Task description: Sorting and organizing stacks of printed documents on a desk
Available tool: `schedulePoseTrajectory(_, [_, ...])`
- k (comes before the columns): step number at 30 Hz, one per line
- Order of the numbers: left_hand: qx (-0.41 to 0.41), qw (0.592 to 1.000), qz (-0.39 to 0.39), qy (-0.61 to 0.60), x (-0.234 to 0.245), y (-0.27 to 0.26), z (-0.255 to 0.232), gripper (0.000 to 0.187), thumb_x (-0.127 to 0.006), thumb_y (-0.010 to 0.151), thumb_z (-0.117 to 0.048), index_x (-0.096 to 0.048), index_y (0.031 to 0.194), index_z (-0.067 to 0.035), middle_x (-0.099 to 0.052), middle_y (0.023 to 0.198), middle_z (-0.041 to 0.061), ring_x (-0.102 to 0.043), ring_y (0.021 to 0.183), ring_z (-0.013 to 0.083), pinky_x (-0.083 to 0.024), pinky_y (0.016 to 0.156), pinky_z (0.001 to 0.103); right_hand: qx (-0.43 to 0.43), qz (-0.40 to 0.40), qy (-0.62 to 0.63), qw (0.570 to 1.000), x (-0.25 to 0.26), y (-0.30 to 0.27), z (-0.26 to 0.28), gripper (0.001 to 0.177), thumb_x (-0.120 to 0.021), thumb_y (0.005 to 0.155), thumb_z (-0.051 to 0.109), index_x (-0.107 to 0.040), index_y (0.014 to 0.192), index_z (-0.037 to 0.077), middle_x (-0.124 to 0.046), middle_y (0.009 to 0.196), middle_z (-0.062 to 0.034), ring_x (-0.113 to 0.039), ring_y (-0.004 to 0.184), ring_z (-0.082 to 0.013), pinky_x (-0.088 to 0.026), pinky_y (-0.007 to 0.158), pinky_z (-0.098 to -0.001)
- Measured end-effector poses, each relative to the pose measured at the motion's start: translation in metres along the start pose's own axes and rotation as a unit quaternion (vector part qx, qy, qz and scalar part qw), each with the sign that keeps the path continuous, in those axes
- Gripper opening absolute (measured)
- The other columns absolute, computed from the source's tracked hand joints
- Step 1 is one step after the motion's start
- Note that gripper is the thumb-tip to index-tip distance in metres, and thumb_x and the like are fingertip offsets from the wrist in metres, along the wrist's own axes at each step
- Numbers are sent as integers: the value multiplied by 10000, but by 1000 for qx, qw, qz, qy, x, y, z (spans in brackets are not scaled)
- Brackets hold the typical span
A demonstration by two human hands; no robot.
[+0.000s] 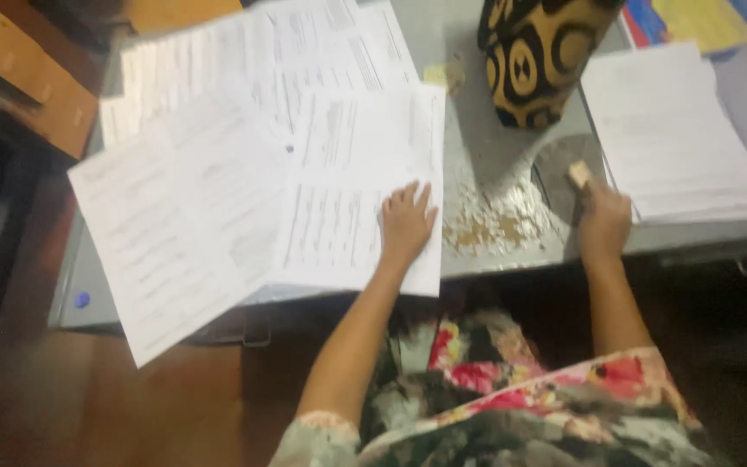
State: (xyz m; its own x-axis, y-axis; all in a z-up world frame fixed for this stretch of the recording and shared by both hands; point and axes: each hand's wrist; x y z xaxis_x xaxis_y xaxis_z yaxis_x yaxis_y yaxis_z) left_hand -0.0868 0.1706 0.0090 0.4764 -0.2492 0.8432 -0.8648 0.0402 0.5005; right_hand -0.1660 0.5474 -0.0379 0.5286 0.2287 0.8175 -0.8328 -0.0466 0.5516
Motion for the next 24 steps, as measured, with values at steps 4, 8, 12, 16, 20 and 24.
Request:
schedulePoseTrajectory(4, [29,998,31,-44,16,-2,-4,687,-609,946,-413,-451,1515,-61,-587,1363,149,-527,1257,342,-365,1071,505,82,-38,144,985,65,6,121,325,-771,886,108,-777,1202,184,-722,1110,-97,-629,967,-385,-528,867,-449])
schedulePoseTrajectory(8, [36,993,52,-98,33,-14,-15,988,-660,891,-347,-143,1596,113,-541,1393,255,-477,1310,397,-277,1188,508,165,53,267,948,-21,-30,176,151,-736,912,227,-797,1022,310,-780,1113,35,-672,989,-254,-526,897,-343])
schedulePoseTrajectory(12, [44,989,79,-115,37,-8,-11,1031,-680,867,-319,-97,1581,142,-524,1418,272,-470,1321,413,-265,1192,528,114,55,250,960,-54,-1,187,115,-707,934,265,-793,1006,289,-758,1121,56,-650,1061,-225,-526,904,-330])
schedulePoseTrajectory(16, [39,989,108,-90,30,-17,-12,929,-606,918,-439,-205,1606,39,-493,1461,219,-444,1366,383,-236,1218,536,152,41,157,975,-99,57,167,245,-552,1036,130,-789,1062,184,-777,1078,-85,-712,1047,-287,-377,1081,-481])
schedulePoseTrajectory(20, [13,990,117,-79,32,-12,-11,695,-585,952,-443,-449,1539,-97,-422,1588,143,-358,1483,380,-221,1232,580,-51,113,111,986,-93,123,177,198,-753,950,200,-799,1100,322,-625,1110,-39,-655,1033,-301,-537,855,-501])
schedulePoseTrajectory(24, [23,986,131,-95,34,-10,-11,651,-552,961,-471,-470,1531,-167,-402,1610,117,-329,1508,372,-213,1229,600,-41,91,184,978,-113,160,188,258,-590,1028,153,-770,1156,287,-621,1124,-87,-629,1125,-328,-479,963,-504])
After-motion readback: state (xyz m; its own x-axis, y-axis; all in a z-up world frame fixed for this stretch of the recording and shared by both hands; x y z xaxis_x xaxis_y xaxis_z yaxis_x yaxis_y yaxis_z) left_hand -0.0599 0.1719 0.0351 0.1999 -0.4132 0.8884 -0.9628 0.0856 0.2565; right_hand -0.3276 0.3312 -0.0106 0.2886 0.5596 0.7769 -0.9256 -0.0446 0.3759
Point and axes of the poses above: each hand's wrist, its own y-axis towards the middle knuckle, its own x-axis out of the back of the hand, z = x × y
